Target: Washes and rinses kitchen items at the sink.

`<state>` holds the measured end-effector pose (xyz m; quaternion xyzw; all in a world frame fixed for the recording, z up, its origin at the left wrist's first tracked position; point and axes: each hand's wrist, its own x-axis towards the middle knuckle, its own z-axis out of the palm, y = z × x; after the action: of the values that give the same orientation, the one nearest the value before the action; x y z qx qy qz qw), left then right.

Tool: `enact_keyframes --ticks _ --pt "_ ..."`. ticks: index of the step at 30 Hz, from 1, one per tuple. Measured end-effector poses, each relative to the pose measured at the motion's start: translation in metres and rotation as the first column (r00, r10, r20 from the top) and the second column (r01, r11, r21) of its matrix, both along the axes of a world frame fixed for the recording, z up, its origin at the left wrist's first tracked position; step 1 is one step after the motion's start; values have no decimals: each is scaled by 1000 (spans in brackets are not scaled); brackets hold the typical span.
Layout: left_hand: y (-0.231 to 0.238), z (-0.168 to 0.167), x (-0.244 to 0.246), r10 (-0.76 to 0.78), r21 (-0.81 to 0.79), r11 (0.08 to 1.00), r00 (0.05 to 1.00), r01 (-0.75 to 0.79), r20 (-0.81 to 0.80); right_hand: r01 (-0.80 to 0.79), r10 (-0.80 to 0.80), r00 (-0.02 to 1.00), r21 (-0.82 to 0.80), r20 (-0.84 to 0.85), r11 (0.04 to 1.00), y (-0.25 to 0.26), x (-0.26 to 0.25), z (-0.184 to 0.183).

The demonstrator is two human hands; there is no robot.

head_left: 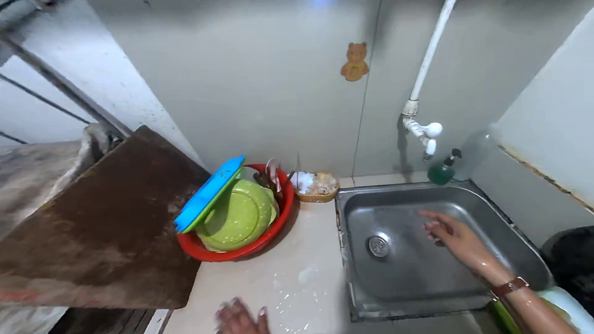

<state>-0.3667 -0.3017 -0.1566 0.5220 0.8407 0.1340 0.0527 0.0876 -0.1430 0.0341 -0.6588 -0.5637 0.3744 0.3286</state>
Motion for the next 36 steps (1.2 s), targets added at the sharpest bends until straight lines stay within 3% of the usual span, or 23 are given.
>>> enact_keyframes --ticks 3,5,7,9,12,15,17,20,22,24,27,29,30,32,36 --pt "86 7 123 -178 115 979 982 170 65 -10 -56 977 307 205 952 17 9 33" --pt "149 17 201 -303 14 951 928 308 218 -36 -105 944 410 314 911 40 0 60" --pt "202 28 242 -467 -64 857 822 512 326 -86 -175 896 546 409 833 74 -14 84" --pt "223 36 240 -533 40 830 770 557 350 -199 -207 813 593 545 780 109 -20 101" --pt "220 29 167 -417 209 899 898 385 141 -332 -136 721 511 680 793 147 -18 106" --pt "224 19 113 -155 9 988 986 155 65 -353 -77 739 482 669 802 163 -16 103" --pt "240 18 127 -67 -56 996 997 69 46 -337 -61 789 513 612 789 164 -21 99" --pt "263 22 200 -278 -50 956 949 288 149 -224 -20 931 613 366 757 165 -16 96" --pt "267 37 252 -394 -18 907 863 421 318 -138 58 987 618 147 774 168 -10 99" --pt "276 67 303 -394 125 905 692 406 605 -62 146 985 604 -91 795 177 -4 102" --pt "304 117 365 -213 183 965 158 188 964 -49 273 901 547 -336 835 180 6 112" --pt "322 155 389 -59 71 994 -138 81 989 -71 306 872 520 -382 851 183 13 116" --pt "330 167 396 6 3 999 -229 35 973 -85 313 870 509 -381 856 184 15 118" --pt "344 175 401 85 -87 996 -330 8 940 -94 304 877 485 -373 869 184 15 120" --pt "351 169 413 101 -109 994 -384 1 918 -179 338 905 487 -260 855 184 15 120"
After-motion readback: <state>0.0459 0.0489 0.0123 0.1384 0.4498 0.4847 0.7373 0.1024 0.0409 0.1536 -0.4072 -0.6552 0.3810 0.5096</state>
